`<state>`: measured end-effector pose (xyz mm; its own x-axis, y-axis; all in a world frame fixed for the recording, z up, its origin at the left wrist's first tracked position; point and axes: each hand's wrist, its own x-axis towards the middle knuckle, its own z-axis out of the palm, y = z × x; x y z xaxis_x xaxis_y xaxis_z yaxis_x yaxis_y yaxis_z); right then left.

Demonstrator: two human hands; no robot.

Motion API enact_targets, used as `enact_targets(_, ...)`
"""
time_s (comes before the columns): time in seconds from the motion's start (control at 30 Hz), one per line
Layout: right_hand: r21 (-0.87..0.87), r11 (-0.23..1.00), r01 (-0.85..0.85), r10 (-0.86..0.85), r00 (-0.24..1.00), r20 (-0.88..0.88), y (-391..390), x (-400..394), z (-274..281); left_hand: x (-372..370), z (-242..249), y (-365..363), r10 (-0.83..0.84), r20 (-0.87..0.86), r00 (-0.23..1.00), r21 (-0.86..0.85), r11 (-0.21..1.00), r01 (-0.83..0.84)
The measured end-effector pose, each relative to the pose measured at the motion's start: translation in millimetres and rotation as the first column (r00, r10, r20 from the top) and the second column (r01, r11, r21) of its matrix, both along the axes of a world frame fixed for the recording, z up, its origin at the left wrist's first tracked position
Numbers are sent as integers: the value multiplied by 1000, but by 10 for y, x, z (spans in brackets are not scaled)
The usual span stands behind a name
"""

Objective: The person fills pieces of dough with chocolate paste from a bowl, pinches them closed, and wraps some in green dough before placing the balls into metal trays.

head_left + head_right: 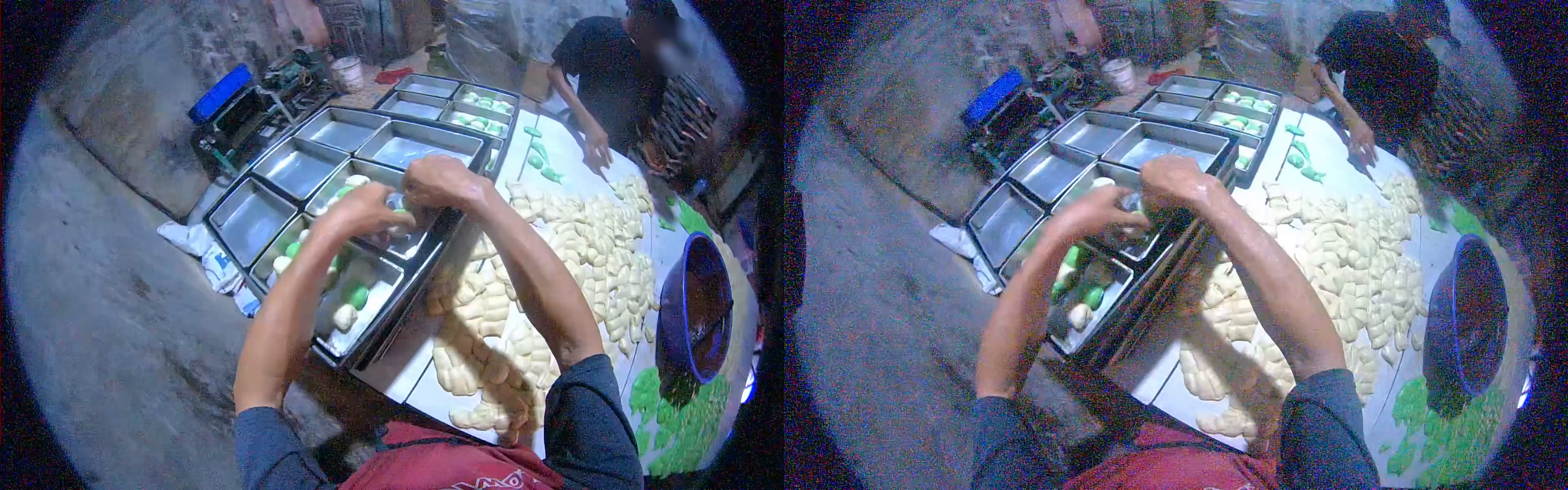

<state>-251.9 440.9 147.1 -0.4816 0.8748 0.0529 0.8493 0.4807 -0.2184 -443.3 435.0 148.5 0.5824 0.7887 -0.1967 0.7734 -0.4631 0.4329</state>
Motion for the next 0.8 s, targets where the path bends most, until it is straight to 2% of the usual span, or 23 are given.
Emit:
enact_targets(0.03,3,993,-114,114,990,-86,-3,53,9,-27,20,24,-18,125,992,-31,999,22)
enact_targets(0.07,12,996,-94,95,991,-99,21,56,-4,32,331,-82,145,60,988,-334,935,-117)
enact_targets(0.1,25,997,-71,74,991,-113,32,48,-1,-65,211,8,212,168,963,-398,908,-131)
enact_targets(0.17,72,996,-43,47,997,-62,-65,66,14,-65,400,-33,135,65,989,-380,920,-100)
enact_targets(0.23,65,998,-16,14,999,29,-136,16,-41,-49,301,-40,57,33,998,-357,933,-42)
enact_targets(0.27,60,998,-20,20,1000,0,-173,5,-53,-30,255,-37,14,15,1000,-347,938,-8)
enact_targets(0.37,79,993,-90,90,996,4,-317,80,48,3,191,-72,12,74,997,-304,952,11)
enact_targets(0.4,138,985,-101,120,982,-145,-243,110,-85,8,183,-53,-68,23,997,-227,971,71)
enact_targets(0.43,201,975,-92,148,947,-285,-198,160,-229,55,246,-151,-28,-10,1000,-157,987,26)
enact_targets(0.47,342,931,-125,242,915,-324,-283,247,-225,21,202,-107,-102,-22,994,-151,984,98)
enact_targets(0.5,473,870,-137,324,882,-341,-429,393,-141,7,180,-154,-28,-92,995,-60,998,22)
enact_targets(0.53,430,898,-89,267,888,-374,-668,551,19,73,241,-262,45,17,999,-155,987,-42)
enact_targets(0.57,378,925,-37,201,892,-404,-933,749,140,-154,34,-81,4,170,985,-138,990,20)
enact_targets(0.6,418,908,22,207,844,-495,-1174,1016,124,-209,25,-27,-6,115,993,-143,989,22)
enact_targets(0.63,464,882,83,226,790,-571,-1388,1250,87,-206,86,-65,41,156,987,-175,984,-13)
enact_targets(0.67,456,871,184,131,808,-575,-1647,1521,42,-217,247,-202,145,184,972,-231,968,-100)
enact_targets(0.7,456,846,277,43,817,-575,-1989,1865,-5,-307,256,-191,95,203,975,-168,984,-62)
enact_targets(0.73,258,874,411,-181,769,-613,-2425,2145,-10,-400,269,-185,47,217,975,-101,995,-25)
enact_targets(0.77,58,848,526,-386,690,-612,-2899,2408,-24,-427,365,-323,36,190,981,33,999,-43)
enact_targets(0.8,-68,745,664,-548,551,-629,-3319,2668,-189,-457,465,-464,38,158,987,165,984,-65)
